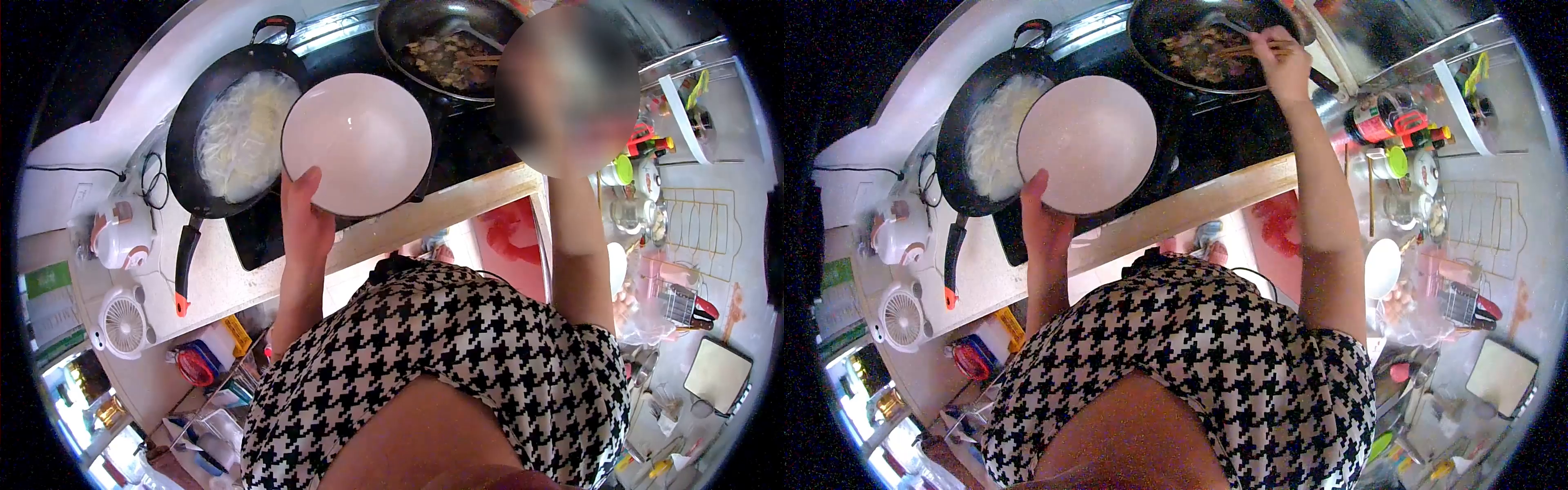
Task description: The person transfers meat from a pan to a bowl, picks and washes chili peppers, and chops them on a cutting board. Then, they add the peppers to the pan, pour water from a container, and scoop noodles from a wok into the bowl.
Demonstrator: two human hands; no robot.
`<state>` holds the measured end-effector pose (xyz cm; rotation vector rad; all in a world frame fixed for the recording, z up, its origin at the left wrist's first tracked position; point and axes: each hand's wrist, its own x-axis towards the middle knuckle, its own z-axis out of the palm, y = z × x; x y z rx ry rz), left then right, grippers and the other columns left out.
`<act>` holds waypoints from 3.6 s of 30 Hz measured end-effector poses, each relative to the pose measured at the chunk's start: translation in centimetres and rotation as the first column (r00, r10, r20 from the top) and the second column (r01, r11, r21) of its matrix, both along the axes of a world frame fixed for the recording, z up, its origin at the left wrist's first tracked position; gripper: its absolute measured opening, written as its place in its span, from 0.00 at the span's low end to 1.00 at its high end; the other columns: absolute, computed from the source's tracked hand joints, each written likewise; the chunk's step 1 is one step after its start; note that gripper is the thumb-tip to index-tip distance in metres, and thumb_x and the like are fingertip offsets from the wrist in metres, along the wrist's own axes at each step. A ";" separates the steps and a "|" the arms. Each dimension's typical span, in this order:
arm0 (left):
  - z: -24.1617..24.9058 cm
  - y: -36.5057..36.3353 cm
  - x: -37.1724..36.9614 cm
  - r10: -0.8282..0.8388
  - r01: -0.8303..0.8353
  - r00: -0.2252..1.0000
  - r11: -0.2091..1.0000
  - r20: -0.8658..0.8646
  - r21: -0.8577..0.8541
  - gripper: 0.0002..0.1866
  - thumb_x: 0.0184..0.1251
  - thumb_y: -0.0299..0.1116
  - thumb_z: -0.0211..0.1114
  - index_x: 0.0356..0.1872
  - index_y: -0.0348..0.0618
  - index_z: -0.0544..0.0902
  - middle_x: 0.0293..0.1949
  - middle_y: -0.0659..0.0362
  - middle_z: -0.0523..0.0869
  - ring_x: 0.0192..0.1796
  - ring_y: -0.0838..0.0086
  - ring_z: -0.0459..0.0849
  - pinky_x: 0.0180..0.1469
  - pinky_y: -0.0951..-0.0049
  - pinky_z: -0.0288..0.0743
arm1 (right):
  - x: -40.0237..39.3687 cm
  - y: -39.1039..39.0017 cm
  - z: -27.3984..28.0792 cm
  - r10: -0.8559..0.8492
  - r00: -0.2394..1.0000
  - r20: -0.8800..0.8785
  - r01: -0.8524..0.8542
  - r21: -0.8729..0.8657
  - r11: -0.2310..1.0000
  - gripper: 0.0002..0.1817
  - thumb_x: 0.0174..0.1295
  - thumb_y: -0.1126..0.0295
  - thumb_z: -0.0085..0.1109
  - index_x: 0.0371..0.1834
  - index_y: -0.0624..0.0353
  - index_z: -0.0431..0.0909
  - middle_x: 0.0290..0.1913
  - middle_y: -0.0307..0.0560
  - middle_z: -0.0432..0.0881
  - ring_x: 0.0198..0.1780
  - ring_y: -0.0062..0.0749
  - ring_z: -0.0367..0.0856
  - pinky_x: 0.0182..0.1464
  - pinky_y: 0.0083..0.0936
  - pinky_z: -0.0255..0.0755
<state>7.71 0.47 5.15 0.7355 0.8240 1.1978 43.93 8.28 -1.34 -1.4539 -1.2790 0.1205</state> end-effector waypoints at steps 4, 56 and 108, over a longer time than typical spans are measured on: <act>-0.4 2.3 1.3 -0.002 0.004 0.997 1.000 -0.081 0.026 0.33 0.53 0.39 0.58 0.60 0.44 0.57 0.55 0.54 0.67 0.57 0.64 0.66 0.58 0.60 0.61 | 0.3 -1.3 0.7 0.014 0.984 -0.175 -0.015 -0.002 1.000 0.08 0.55 0.68 0.57 0.27 0.63 0.75 0.23 0.41 0.78 0.25 0.21 0.77 0.30 0.16 0.72; 1.6 4.1 2.4 -0.123 0.124 0.991 0.992 -0.045 0.019 0.34 0.60 0.46 0.56 0.60 0.50 0.48 0.56 0.52 0.61 0.56 0.61 0.66 0.48 0.54 0.71 | -6.9 -4.0 15.3 0.348 0.695 -0.630 -0.394 0.071 0.916 0.11 0.59 0.66 0.50 0.38 0.63 0.69 0.28 0.47 0.77 0.26 0.30 0.80 0.27 0.22 0.77; -0.9 -1.4 1.8 -0.059 0.060 0.997 0.997 -0.040 0.046 0.33 0.61 0.49 0.53 0.61 0.40 0.57 0.59 0.54 0.65 0.60 0.64 0.65 0.60 0.61 0.59 | 3.0 -1.4 0.4 0.044 0.978 -0.206 -0.066 -0.103 0.993 0.13 0.54 0.60 0.59 0.27 0.61 0.76 0.24 0.41 0.79 0.26 0.21 0.78 0.28 0.17 0.71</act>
